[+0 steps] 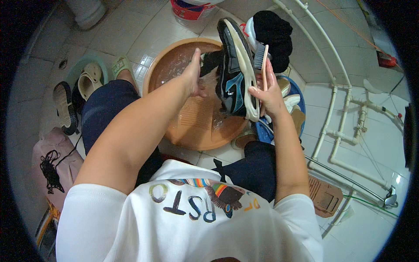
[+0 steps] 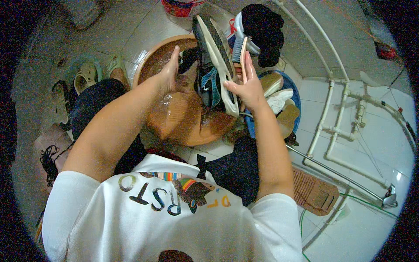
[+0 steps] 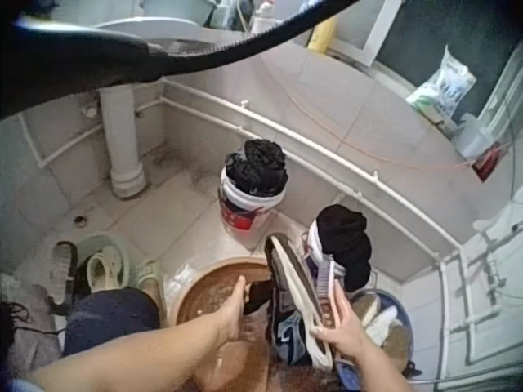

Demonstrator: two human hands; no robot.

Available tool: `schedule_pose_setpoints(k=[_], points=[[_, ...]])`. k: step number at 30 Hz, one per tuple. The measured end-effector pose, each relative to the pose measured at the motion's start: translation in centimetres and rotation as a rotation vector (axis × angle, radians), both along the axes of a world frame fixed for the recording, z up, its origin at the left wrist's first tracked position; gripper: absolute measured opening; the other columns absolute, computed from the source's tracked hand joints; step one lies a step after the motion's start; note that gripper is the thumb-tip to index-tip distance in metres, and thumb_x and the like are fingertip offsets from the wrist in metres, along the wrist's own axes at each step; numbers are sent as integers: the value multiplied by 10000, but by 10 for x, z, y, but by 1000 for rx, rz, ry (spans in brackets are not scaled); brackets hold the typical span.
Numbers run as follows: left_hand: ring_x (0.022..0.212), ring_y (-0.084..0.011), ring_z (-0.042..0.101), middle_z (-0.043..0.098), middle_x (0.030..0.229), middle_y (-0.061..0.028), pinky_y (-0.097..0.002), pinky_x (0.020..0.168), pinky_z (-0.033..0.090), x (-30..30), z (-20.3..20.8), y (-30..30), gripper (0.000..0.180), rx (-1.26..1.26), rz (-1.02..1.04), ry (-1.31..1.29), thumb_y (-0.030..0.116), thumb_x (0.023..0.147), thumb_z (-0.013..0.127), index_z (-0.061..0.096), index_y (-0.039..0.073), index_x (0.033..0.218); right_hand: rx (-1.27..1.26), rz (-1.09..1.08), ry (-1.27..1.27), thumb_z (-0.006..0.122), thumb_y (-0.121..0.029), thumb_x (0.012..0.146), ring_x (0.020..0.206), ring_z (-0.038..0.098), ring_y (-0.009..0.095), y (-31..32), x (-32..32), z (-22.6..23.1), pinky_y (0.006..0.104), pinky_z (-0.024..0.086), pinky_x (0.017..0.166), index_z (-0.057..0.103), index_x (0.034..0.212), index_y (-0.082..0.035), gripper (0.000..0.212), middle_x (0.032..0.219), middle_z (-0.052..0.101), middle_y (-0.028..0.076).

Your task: The person scrubs a black and white sneaker with a brush in a basin of water. They repeatedly scrub the sole, sides, and upper of the shoe, rinsing it in the water and inspecting the surface throughout the process.

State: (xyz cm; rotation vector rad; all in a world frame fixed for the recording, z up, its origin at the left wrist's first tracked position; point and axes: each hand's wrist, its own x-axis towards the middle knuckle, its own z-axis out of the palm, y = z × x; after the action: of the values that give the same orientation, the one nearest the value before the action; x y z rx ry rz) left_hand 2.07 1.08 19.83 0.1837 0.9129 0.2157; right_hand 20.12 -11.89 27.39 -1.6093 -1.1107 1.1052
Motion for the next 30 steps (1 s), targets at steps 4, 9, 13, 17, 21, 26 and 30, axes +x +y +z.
schedule_pose_setpoints(k=[4,9,13,17,21,26,30], points=[[1121,-317,457,480,1204,-160,-507,958,348,11,2,-2,546,-16,363,-376,435,825,544,443,51,1201,115,-29,-102,736,-54,608,1325,181,193,-12,-26,27,318,187,1061,18,1401,-19,1071,1452,149,119],[885,-291,572,562,939,-157,-432,873,462,17,-9,23,219,-49,508,-504,45,826,485,484,5,1042,144,-52,-271,734,-48,592,1334,163,209,-22,-26,26,323,144,1073,19,1395,0,1076,1461,120,145],[819,-254,564,548,909,-123,-443,835,462,21,-8,21,199,43,533,-522,132,844,489,499,83,1036,188,-44,-364,736,-66,596,1335,170,220,-22,-29,26,327,144,1073,36,1393,4,1063,1454,154,152],[1013,-284,556,574,1125,-127,-460,956,372,29,42,3,442,97,417,-319,444,881,433,555,84,1108,283,-11,-529,745,-84,591,1323,216,243,-15,-34,21,330,181,1064,66,1396,-20,1055,1435,224,151],[1092,-302,506,530,1181,-148,-508,955,342,37,47,-4,539,369,195,-816,475,908,294,503,61,1182,232,-5,-688,781,-200,544,1146,444,319,-13,-44,22,354,372,940,89,1414,-147,1113,1288,421,164],[1020,-293,559,546,1127,-172,-458,860,458,32,55,-6,472,420,121,-916,383,933,303,468,25,1192,136,1,-730,764,-214,550,1164,421,306,-13,-50,29,343,329,982,81,1416,-117,1108,1332,332,209],[990,-290,582,555,1099,-181,-439,823,505,23,71,-9,436,466,167,-642,332,948,296,456,8,1193,115,3,-691,761,-210,562,1235,351,296,-5,-43,24,343,293,1011,74,1415,-102,1101,1383,275,195]])
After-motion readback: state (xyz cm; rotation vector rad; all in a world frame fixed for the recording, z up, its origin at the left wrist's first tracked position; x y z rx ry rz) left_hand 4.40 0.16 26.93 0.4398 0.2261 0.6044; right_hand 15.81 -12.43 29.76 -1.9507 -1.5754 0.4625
